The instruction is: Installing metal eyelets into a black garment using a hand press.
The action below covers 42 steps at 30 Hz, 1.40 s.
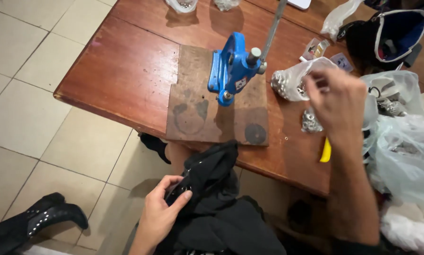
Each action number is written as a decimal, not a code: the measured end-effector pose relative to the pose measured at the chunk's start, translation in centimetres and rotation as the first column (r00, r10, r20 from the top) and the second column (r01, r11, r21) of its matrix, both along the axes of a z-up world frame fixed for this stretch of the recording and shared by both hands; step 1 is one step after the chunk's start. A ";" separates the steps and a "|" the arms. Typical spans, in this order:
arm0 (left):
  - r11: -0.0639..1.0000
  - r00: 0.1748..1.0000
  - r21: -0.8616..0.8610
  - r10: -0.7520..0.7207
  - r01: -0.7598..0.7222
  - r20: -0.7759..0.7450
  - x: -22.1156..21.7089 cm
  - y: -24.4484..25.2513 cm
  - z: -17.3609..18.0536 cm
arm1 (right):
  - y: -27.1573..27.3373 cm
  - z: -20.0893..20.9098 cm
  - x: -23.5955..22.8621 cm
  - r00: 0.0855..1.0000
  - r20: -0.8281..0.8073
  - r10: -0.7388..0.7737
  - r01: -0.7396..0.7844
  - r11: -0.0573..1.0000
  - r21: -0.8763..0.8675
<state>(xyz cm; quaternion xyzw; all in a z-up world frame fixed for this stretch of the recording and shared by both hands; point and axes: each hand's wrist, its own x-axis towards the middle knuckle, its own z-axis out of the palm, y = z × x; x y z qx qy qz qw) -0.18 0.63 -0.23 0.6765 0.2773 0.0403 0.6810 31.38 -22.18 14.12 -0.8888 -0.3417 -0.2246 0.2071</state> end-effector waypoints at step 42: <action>0.839 0.796 -0.152 -0.418 0.523 0.437 11.2 5.7 10.7 | -0.6 -14.4 -6.9 0.151 -0.760 0.632 0.039 0.764 0.644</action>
